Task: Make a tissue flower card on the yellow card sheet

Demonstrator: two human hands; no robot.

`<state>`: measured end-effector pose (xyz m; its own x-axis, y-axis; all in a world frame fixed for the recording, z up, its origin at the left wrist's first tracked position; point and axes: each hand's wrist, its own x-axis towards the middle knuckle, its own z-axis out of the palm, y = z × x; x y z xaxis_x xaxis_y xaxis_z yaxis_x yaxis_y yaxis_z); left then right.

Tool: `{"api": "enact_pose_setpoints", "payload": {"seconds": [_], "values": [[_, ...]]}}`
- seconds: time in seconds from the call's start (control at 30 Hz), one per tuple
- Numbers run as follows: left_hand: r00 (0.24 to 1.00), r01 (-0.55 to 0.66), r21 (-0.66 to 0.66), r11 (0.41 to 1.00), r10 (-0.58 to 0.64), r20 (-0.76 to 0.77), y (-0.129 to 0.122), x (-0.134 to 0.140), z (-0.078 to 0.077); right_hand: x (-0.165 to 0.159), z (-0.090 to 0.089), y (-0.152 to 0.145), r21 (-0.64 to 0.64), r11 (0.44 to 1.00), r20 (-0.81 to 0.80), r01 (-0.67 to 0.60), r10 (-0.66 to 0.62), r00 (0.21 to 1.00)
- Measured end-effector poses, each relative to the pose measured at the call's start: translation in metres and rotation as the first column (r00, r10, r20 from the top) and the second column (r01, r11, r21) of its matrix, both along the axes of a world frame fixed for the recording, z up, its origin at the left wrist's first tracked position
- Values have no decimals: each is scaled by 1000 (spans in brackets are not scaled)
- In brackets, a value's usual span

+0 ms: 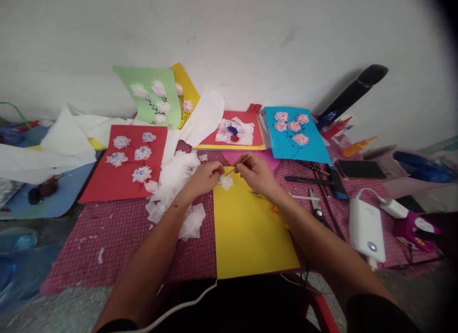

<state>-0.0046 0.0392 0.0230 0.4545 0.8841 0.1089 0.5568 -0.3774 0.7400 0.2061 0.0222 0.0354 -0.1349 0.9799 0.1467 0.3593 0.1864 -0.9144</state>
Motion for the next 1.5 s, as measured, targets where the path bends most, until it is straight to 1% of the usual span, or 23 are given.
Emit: {"api": "enact_pose_setpoints", "payload": {"seconds": [0.07, 0.13, 0.2, 0.27, 0.3, 0.33, 0.37, 0.4, 0.43, 0.5, 0.57, 0.67, 0.7, 0.77, 0.83, 0.9, 0.93, 1.07, 1.2, 1.3, 1.37, 1.43, 1.5], "values": [[1000, -14, 1, 1000, 14, 9, 0, 1, 1, 1, 0, -1, -7, 1000, 5, -1, 1, 1000], [997, -50, 2, 999, 50, 55, -1, 1, 6, 0, 1, -1, -13, 1000, 2, -1, 1, 1000], [982, -109, 0, 994, 108, 153, -5, -1, 17, 0, 5, -2, -1, 1000, -30, 19, -19, 999], [943, -178, -13, 984, 175, 282, -13, -8, 33, 0, 13, -4, 32, 998, -106, 63, -59, 993], [930, -201, -21, 979, 198, 310, -18, -14, 42, 0, 17, -6, 51, 995, -154, 87, -78, 985], [926, -224, -21, 974, 219, 308, -24, -22, 49, 1, 23, -10, 66, 992, -199, 107, -92, 976], [939, -225, -16, 974, 221, 264, -31, -30, 56, 1, 27, -15, 73, 990, -234, 117, -98, 967], [959, -222, -3, 975, 219, 182, -39, -39, 60, 2, 32, -21, 72, 990, -259, 120, -97, 961], [973, -223, 12, 975, 222, 69, -47, -49, 61, 1, 35, -29, 62, 992, -274, 111, -90, 957], [971, -198, 47, 979, 203, -126, -63, -66, 56, -3, 36, -47, 26, 997, -291, 70, -60, 955], [956, -175, 44, 984, 181, -231, -78, -78, 43, -14, 32, -65, -4, 1000, -304, -3, 2, 953], [938, -210, 56, 976, 217, -268, -96, -85, 23, -36, 19, -86, -14, 989, -259, -150, 141, 956], [937, -201, 60, 978, 210, -278, -101, -84, 17, -44, 15, -90, -11, 982, -227, -190, 183, 956], [942, -165, 58, 985, 175, -288, -110, -83, 11, -56, 9, -94, 4, 968, -137, -251, 249, 959], [946, -134, 48, 990, 143, -290, -116, -82, 9, -62, 8, -95, 24, 960, -41, -279, 279, 959], [947, -134, 48, 990, 142, -288, -120, -83, 10, -62, 9, -95, 29, 961, -2, -276, 277, 961], [946, -147, 54, 988, 156, -283, -121, -83, 10, -60, 10, -95, 27, 964, -19, -265, 266, 964], [945, -209, 90, 974, 224, -239, -120, -86, 13, -49, 16, -95, 17, 984, -185, -176, 176, 967], [954, -196, 84, 977, 210, -213, -115, -83, 13, -42, 24, -92, -19, 995, -312, -103, 92, 946], [959, -141, 45, 989, 147, -242, -111, -74, 11, -42, 34, -89, -42, 997, -371, -69, 48, 927], [966, -121, -19, 992, 114, -232, -108, -67, 11, -41, 40, -87, -47, 997, -394, -62, 38, 918], [975, -140, -88, 986, 122, -184, -105, -60, 11, -40, 43, -86, -46, 997, -407, -55, 32, 913], [976, -178, -107, 978, 162, -146, -101, -56, 12, -37, 45, -85, -40, 998, -416, -40, 20, 909]]}}
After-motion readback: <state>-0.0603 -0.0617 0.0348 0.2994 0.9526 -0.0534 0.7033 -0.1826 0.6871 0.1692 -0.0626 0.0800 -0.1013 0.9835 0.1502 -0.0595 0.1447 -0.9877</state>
